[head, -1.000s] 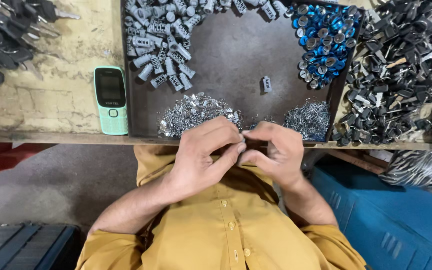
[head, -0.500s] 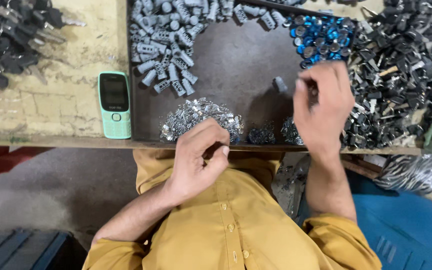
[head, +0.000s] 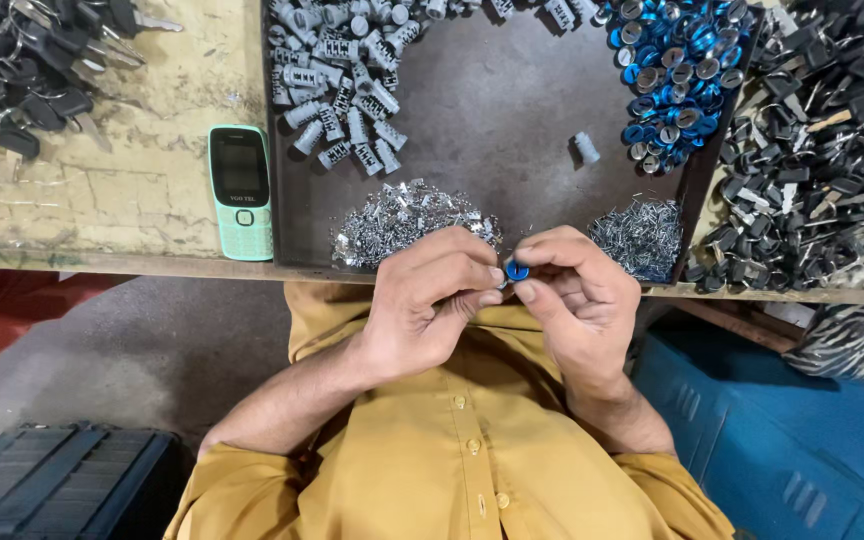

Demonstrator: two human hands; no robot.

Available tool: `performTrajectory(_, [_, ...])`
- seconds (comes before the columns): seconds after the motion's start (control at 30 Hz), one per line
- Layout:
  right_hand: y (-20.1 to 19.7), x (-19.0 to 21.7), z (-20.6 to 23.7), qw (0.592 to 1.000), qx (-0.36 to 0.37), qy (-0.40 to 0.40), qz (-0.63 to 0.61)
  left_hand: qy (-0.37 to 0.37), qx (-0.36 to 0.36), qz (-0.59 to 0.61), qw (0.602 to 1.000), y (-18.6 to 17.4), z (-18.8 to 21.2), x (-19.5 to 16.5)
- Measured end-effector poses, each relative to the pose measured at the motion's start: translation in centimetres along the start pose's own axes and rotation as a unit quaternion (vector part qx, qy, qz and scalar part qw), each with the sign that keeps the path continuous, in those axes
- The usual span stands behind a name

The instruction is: The person sits at a workbench assembling small lock components. They pick up small metal pins and blue caps from a tray, press the parts together by hand to build lock plug assemblies, and place the finished pieces back onto the tray, repeating the cycle.

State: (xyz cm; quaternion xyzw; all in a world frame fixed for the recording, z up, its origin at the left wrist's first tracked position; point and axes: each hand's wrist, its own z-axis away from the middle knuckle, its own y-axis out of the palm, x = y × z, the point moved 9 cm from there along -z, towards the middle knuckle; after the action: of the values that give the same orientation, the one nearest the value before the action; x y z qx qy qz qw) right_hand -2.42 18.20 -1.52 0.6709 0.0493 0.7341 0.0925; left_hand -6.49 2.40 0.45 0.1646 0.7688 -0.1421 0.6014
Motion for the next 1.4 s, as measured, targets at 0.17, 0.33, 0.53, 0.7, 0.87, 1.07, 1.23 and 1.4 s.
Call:
performTrajectory(0.17, [0.5, 0.8, 0.4, 0.991, 0.033, -0.01, 0.132, -0.031, -0.027, 0.036, 0.999, -0.4, 0.0, 0.2])
performTrajectory(0.33, [2.4, 2.7, 0.5, 0.961, 0.146, -0.101, 0.213, -0.18, -0.008, 0.289, 0.94, 0.0, 0.3, 2.2])
performTrajectory(0.53, [0.8, 4.0, 2.1, 0.899, -0.016, -0.233, 0.372, -0.26, 0.054, 0.405, 0.875, 3.9, 0.8, 3.3])
performTrajectory(0.7, [-3.8, 4.5, 1.3, 0.873, 0.028, -0.166, 0.458, -0.15, -0.005, 0.103, 0.983, 2.6, 0.0, 2.6])
performTrajectory(0.87, [-15.4, 9.1, 1.2, 0.76, -0.248, -0.081, 0.595, -0.14, -0.019, 0.093, 0.986, 2.4, -0.1, 2.8])
performTrajectory(1.07, [-17.4, 6.0, -2.3, 0.651, -0.152, -0.155, 0.727, -0.118, -0.015, 0.065, 0.991, 3.2, -0.4, 2.7])
performTrajectory(1.23, [-22.0, 7.4, -1.1, 0.738, -0.273, -0.158, 0.596, -0.094, -0.034, 0.035, 0.994, 2.4, -0.4, 2.4])
performTrajectory(1.4, [-22.4, 5.6, -0.6, 0.963, -0.199, -0.14, 0.114, -0.112, -0.028, 0.047, 0.992, 2.6, -0.4, 3.1])
